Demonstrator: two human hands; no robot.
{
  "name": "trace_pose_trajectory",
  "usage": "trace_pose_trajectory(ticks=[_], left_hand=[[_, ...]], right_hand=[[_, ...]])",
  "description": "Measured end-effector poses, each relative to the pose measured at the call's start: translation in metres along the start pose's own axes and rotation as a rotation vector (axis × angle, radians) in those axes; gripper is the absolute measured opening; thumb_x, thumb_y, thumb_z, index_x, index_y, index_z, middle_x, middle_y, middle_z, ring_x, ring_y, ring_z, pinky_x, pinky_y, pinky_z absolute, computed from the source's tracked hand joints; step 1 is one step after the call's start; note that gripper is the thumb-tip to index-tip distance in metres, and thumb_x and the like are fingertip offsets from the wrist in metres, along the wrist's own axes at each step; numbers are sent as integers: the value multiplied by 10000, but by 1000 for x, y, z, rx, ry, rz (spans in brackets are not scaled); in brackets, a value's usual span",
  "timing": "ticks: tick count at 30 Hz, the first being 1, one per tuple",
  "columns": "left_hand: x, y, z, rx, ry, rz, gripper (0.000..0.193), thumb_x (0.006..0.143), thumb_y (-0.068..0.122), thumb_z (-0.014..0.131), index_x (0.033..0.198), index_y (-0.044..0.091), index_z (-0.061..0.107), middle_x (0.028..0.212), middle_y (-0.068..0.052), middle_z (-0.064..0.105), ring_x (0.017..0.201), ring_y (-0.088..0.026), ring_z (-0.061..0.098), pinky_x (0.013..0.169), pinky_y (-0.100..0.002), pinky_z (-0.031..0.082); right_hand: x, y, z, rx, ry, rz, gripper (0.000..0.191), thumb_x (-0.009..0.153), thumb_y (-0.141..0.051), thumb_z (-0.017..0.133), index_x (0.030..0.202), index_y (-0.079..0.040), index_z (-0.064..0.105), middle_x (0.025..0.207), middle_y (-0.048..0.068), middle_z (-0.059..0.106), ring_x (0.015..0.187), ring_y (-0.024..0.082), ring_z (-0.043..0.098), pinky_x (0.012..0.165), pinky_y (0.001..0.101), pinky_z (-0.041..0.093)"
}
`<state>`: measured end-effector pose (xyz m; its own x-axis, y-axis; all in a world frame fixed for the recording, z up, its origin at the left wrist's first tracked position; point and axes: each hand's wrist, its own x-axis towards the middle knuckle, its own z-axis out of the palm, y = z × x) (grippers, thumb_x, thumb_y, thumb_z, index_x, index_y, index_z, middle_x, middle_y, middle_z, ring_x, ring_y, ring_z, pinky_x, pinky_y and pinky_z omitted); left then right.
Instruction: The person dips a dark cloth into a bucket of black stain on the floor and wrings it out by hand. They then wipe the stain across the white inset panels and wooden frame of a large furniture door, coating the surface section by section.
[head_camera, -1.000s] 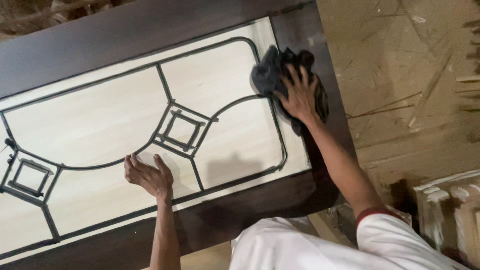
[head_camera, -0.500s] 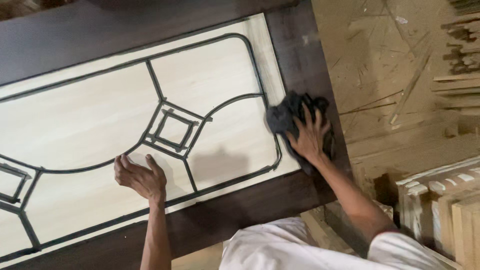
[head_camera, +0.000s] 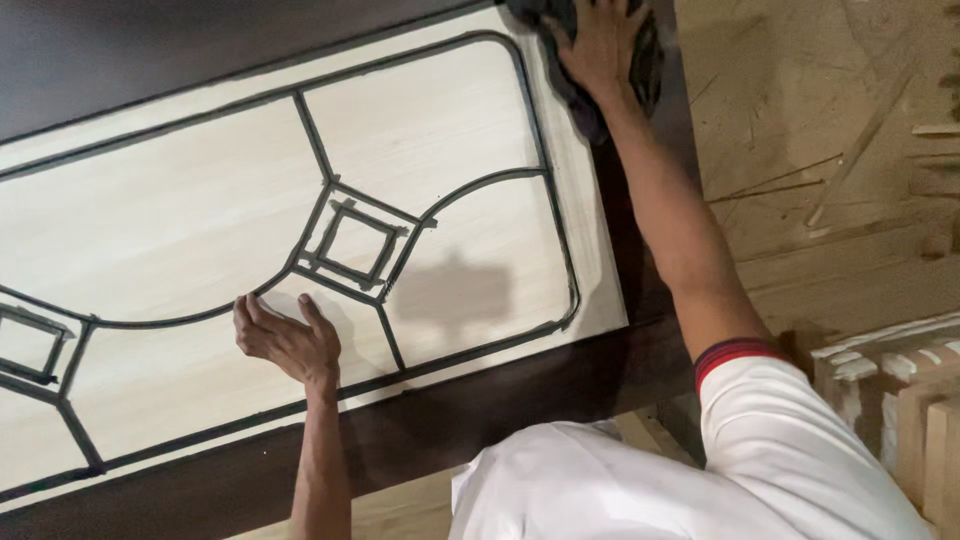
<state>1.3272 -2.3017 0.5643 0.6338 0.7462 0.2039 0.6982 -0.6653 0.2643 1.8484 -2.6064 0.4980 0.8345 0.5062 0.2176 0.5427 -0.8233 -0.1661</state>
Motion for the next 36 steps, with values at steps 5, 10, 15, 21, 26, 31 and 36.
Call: trace_pose_trajectory(ticks=[5,10,15,21,26,31,36], left_hand=[[0,-1,2,-21,19,16,687,1125,506,492,1525,-36,358,1550,-254,357,1450,-415,312,1195,-606,221],[-4,-3,4,6,33,21,673,1128,471,529,1530,-39,355,1581,-250,351,1477,-418,305,1213,-613,205],[-7,-1,2,-18,3,12,677,1091,420,567,1530,-50,356,1581,-265,344,1470,-426,299,1208,-615,207],[-7,0,1,-29,27,42,629,1142,430,528,1528,-38,364,1565,-267,346,1449,-428,311,1184,-602,240],[-9,-4,9,12,20,25,615,1154,460,485,1512,-29,381,1534,-255,366,1437,-417,321,1170,-609,254],[-6,-7,5,38,47,72,577,1162,433,478,1514,-12,372,1526,-228,376,1437,-383,334,1183,-592,269],[12,66,17,-169,223,322,471,1173,329,476,1526,22,422,1488,-152,473,1452,-307,413,1210,-519,337]], right_hand=[[-140,-21,-42,29,-111,31,574,1057,-499,682,1460,-102,581,1638,170,327,1475,473,241,1022,832,225],[-326,-31,-108,-42,-219,69,550,917,-437,732,1354,-111,661,1597,151,398,1465,437,283,1070,770,244],[-407,-34,-125,-41,-206,169,522,905,-442,742,1295,-100,680,1564,154,419,1456,424,284,1068,764,228],[-411,-34,-119,-30,-183,173,527,892,-438,751,1294,-103,687,1559,146,420,1458,418,277,1054,769,231],[-367,-31,-110,-34,-221,126,531,853,-413,777,1280,-109,692,1577,142,402,1470,420,257,1068,776,223],[-306,-24,-90,1,-213,67,524,856,-414,793,1290,-136,700,1573,129,394,1463,435,234,1024,817,204],[-289,-26,-92,38,-186,59,502,877,-410,796,1293,-146,700,1581,110,400,1478,415,248,1057,806,220]])
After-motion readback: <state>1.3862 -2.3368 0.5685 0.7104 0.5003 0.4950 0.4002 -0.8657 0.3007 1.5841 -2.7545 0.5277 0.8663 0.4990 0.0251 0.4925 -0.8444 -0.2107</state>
